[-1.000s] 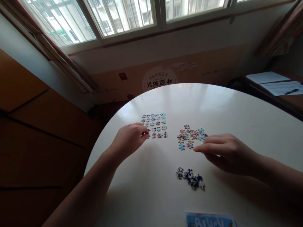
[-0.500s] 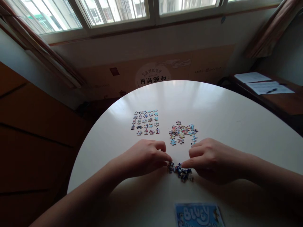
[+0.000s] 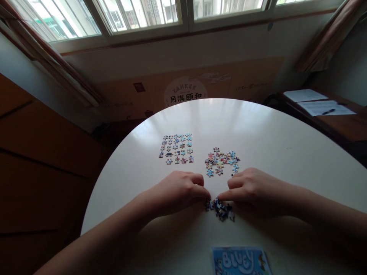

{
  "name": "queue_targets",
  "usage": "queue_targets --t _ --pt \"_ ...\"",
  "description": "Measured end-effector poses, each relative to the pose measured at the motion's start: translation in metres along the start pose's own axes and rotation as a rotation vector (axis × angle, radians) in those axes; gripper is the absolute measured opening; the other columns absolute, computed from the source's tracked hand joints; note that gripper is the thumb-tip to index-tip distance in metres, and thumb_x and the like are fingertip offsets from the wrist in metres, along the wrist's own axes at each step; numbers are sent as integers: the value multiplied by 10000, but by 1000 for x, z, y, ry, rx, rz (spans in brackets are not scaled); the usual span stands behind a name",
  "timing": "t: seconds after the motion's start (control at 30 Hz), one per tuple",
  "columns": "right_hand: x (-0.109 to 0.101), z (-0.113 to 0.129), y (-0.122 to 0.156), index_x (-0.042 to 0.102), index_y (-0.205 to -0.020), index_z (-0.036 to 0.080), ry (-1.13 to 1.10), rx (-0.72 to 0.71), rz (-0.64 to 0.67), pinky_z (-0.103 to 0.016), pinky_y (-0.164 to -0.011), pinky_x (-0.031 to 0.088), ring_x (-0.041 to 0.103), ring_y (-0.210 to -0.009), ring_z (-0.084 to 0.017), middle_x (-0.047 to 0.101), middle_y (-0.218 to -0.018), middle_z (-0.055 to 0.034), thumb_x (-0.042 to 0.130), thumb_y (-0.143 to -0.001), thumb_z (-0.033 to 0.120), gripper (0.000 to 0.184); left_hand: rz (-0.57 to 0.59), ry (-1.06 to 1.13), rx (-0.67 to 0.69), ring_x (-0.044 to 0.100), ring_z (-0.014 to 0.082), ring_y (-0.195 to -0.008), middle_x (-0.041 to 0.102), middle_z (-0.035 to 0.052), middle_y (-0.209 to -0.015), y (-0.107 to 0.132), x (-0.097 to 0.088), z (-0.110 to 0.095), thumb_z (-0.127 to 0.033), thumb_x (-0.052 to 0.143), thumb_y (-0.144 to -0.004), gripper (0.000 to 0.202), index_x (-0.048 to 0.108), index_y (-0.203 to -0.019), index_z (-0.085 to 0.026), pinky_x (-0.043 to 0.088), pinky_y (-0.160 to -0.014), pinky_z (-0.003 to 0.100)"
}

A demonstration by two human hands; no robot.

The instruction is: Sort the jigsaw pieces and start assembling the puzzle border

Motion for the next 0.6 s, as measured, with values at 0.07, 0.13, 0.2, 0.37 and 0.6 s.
queue_targets --t 0.07,0.13,0.2,0.37,0.6 --pt "-2 -2 0 698 -1189 281 19 2 -17 -298 -576 246 502 -614 -125 630 -736 -2 518 -949 191 314 -12 -14 6 606 119 -704 675 -3 -885 0 0 -1 -264 621 -959 160 760 -1019 -315 411 -618 258" --pt "-4 -6 1 707 -1178 262 36 16 -36 -298 -580 253 511 -611 -125 653 -753 -13 499 -971 202 300 -22 -28 16 602 120 -703 672 -4 -878 0 -1 -2 -259 618 -959 154 757 -1004 -307 405 -612 258" --pt "-6 -10 1 715 -1167 252 49 37 -53 -295 -589 274 511 -606 -126 664 -761 -19 491 -976 202 299 -24 -49 28 590 122 -698 669 -1 -869 0 -1 -2 -253 609 -962 153 753 -988 -297 395 -602 257" --pt "-9 -17 2 736 -1105 251 74 93 -68 -292 -610 317 515 -602 -130 662 -758 -15 504 -953 185 285 -31 -96 25 578 128 -708 660 3 -870 0 -3 1 -227 588 -963 166 746 -953 -277 412 -614 268" --pt "-15 -25 6 731 -940 221 122 159 -115 -283 -599 324 505 -603 -132 663 -735 -20 500 -930 182 234 -23 -147 -103 586 134 -710 637 22 -825 5 -9 18 -180 547 -942 204 692 -800 -196 429 -596 266"
Point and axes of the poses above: each hand's wrist, its own y-axis away from the middle knuckle, its own x-axis out of the palm, z = x × y, the point moved 9 cm from there along -y, towards the middle knuckle
